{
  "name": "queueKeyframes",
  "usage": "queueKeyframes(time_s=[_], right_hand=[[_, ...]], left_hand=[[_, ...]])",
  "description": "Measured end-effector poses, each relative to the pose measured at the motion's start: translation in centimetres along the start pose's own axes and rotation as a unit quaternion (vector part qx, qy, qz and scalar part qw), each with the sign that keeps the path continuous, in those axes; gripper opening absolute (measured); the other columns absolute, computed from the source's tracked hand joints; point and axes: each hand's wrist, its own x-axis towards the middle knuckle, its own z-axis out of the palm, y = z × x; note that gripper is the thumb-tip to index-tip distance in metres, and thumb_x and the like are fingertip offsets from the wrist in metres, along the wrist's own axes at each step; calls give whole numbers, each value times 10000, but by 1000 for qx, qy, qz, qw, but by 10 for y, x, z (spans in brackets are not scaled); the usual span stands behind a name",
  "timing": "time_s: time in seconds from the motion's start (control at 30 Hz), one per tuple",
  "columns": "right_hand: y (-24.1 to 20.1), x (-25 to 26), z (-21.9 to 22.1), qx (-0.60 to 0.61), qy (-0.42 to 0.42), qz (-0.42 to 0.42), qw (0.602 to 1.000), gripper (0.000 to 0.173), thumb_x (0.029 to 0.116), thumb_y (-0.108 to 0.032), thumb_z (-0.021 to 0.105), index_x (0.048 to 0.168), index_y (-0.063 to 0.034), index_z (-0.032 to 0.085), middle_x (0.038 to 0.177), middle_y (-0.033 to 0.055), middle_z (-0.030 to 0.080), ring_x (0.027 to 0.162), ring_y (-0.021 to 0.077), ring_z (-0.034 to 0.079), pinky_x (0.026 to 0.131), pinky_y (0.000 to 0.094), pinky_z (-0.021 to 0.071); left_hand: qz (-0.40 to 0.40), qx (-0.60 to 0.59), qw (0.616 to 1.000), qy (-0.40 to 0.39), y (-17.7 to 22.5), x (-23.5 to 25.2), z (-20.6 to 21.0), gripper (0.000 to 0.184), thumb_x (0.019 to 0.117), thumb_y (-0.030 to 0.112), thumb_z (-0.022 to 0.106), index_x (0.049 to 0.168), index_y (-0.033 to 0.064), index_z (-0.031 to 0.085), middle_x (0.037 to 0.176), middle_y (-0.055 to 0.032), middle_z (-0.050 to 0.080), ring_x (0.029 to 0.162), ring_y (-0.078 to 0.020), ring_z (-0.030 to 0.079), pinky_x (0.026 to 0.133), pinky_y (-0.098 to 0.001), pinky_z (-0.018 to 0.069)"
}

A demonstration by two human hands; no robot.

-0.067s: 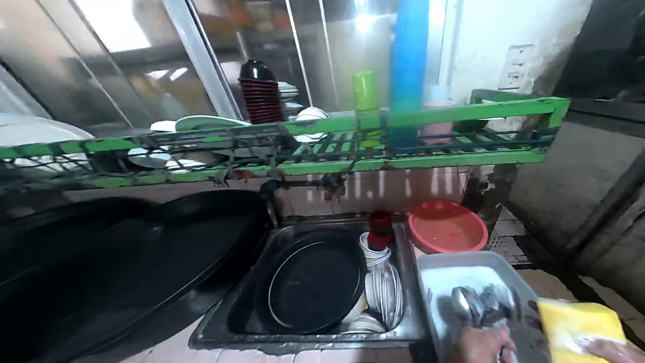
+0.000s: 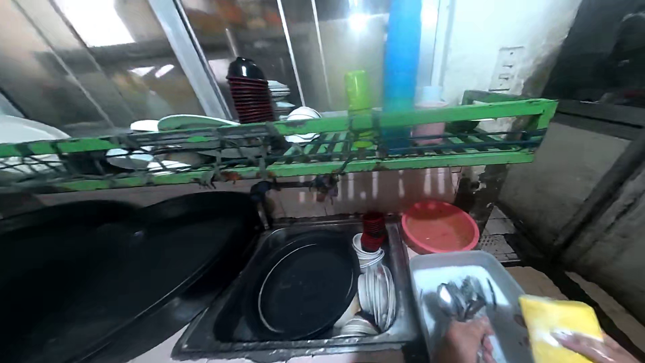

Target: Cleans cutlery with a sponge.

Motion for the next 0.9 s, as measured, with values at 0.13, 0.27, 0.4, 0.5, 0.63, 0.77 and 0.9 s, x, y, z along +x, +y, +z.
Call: queueKeyframes(time_s=[0.13, 0.27, 0.4, 0.5, 0.63, 0.77, 0.9], right_hand=[[-6, -14, 49, -68, 17, -36, 997, 591, 891, -17, 651, 1424, -21, 396, 1118, 26, 698, 971, 118, 715, 859, 353, 625], [3, 2, 76, -117, 123, -37, 985, 602, 817, 69, 706, 1381, 51, 497, 1142, 174, 671, 948, 197, 698, 830, 401, 603], [18, 10, 75, -98, 176, -6, 979, 646, 840, 104, 611, 1452, 28, 419, 1182, 176, 619, 924, 160, 675, 780, 359, 593], [25, 2, 84, -150, 118, -10, 982, 605, 843, 100, 656, 1415, 45, 467, 1231, 186, 638, 1028, 185, 683, 884, 383, 597], [22, 25, 70, -250, 168, -69, 951, 618, 833, 24, 735, 1407, 82, 512, 1279, 286, 624, 1168, 356, 629, 1011, 538, 504], [2, 21, 66, -172, 186, -55, 966, 611, 881, -83, 735, 1419, 26, 468, 1179, 179, 656, 983, 211, 691, 848, 410, 598], [20, 6, 84, -349, 85, -13, 933, 634, 873, -126, 772, 1420, 55, 507, 1252, 293, 646, 1166, 409, 641, 1027, 577, 491]], left_hand=[[-3, 57, 994, 93, -4, 12, 6, 316, 1089, 238, 510, 933, -12, 624, 632, 19, 513, 516, -62, 488, 526, -236, 462], [11, 117, 985, 123, -4, 3, 14, 262, 1027, 213, 625, 1001, -48, 645, 716, -33, 580, 625, -94, 542, 634, -284, 492], [37, 63, 994, 81, -6, 2, 2, 307, 1058, 243, 559, 1001, -42, 659, 751, -66, 661, 644, -135, 662, 639, -313, 587], [30, 84, 994, 69, -3, -2, -4, 256, 1051, 184, 544, 948, -29, 642, 707, -40, 603, 617, -120, 601, 626, -305, 547], [-27, 38, 996, 81, 1, 1, 2, 197, 1043, 167, 581, 934, 3, 592, 620, 1, 556, 479, -73, 527, 480, -232, 482], [-41, 11, 992, 116, 4, 5, 1, 227, 1039, 178, 603, 876, 22, 582, 587, 7, 543, 437, -58, 492, 436, -211, 442], [-51, 101, 984, 141, 11, -7, 8, 144, 992, 123, 619, 983, -18, 595, 653, -25, 560, 518, -97, 537, 517, -260, 478]])
